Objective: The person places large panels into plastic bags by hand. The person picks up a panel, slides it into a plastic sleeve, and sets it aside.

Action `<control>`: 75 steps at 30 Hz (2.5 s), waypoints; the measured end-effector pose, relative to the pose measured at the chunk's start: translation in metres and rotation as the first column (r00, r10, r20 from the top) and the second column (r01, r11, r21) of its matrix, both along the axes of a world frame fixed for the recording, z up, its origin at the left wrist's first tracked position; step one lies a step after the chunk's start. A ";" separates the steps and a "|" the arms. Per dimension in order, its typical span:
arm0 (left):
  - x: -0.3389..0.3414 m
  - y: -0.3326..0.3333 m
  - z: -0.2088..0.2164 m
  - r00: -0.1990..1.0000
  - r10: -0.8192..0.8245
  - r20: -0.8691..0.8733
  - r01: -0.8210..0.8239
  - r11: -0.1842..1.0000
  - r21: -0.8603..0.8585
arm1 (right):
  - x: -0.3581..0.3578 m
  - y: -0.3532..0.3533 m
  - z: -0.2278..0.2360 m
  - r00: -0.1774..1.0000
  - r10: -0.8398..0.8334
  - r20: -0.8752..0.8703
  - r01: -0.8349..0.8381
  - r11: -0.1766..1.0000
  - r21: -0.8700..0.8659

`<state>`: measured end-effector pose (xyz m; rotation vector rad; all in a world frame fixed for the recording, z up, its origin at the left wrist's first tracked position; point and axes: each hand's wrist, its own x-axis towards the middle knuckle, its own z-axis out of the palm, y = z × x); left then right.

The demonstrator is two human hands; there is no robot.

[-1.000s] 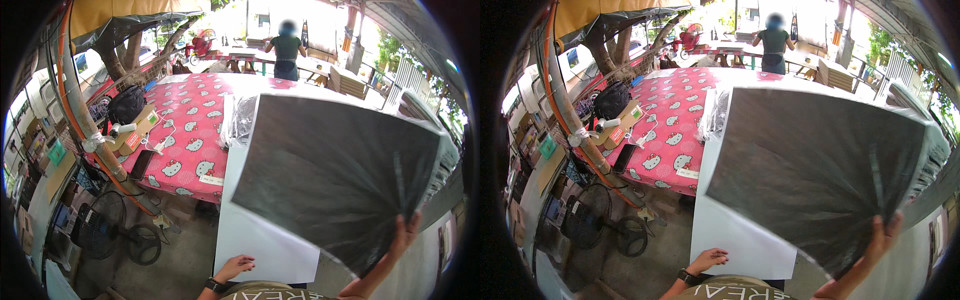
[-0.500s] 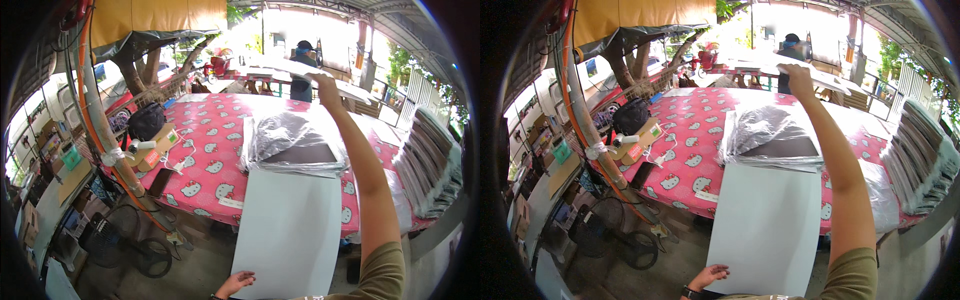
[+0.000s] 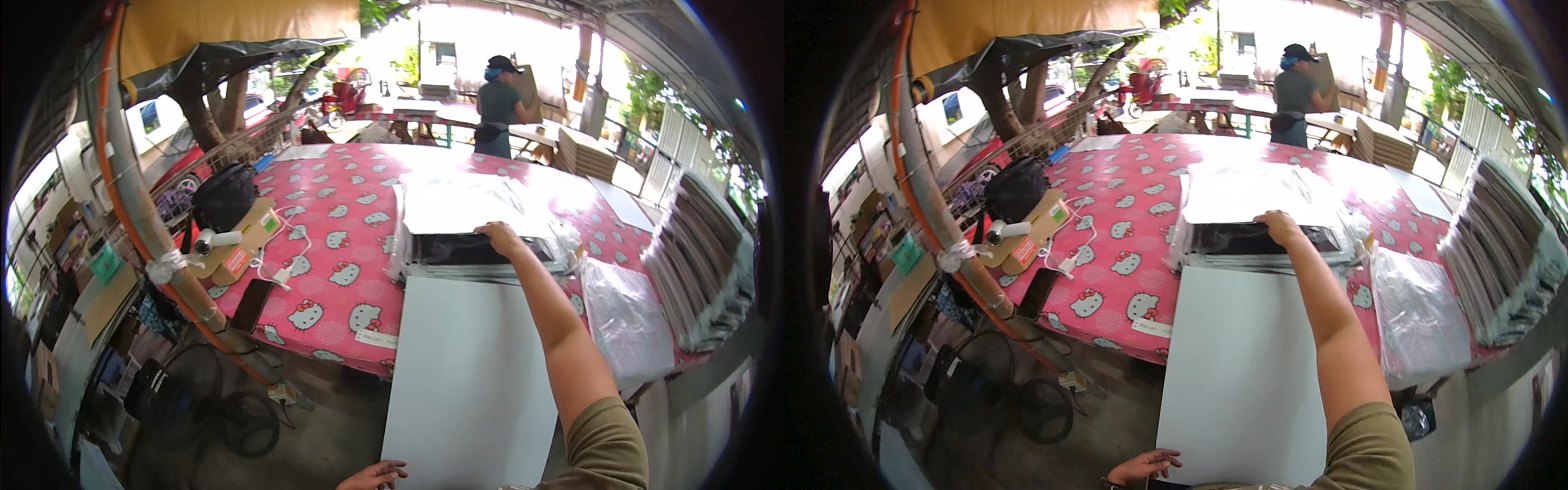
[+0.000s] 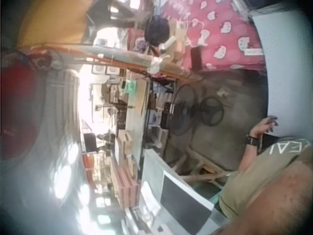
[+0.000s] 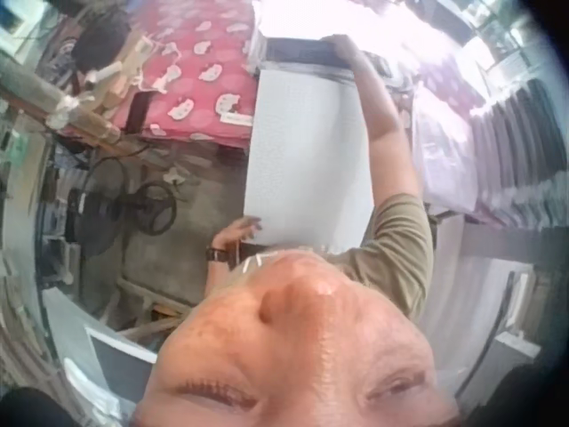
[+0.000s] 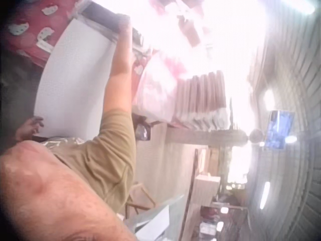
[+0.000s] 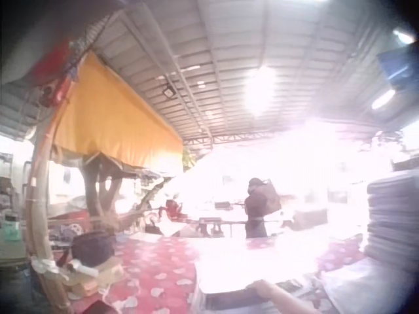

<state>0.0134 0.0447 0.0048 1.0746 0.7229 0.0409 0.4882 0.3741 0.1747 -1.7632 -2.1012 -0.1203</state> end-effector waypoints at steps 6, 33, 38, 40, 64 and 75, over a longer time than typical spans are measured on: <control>0.012 0.004 0.025 1.000 -0.004 0.007 0.004 0.999 0.049 | -0.006 -0.031 -0.051 0.963 -0.226 0.150 0.234 0.971 -0.039; 0.109 0.013 0.093 0.790 0.495 0.363 -0.605 0.726 0.326 | 0.057 -0.423 -0.159 0.415 -0.802 -0.430 0.897 0.283 0.339; 0.087 0.019 0.093 0.768 0.537 0.350 -0.639 0.681 0.357 | 0.085 -0.450 -0.095 0.479 -0.423 -0.769 0.878 0.256 0.406; 0.098 0.022 0.107 0.788 0.498 0.363 -0.616 0.657 0.436 | 0.092 -0.458 -0.072 0.482 -0.425 -0.766 0.867 0.359 0.346; 0.172 0.024 0.136 0.965 -0.198 0.173 -0.032 0.565 0.824 | -0.104 -0.380 0.005 0.005 0.021 -1.000 0.150 0.988 0.021; 0.210 0.033 0.145 0.795 0.394 0.461 -0.504 0.853 0.139 | -0.146 -0.378 0.002 0.130 -0.121 -0.984 0.162 0.982 -0.099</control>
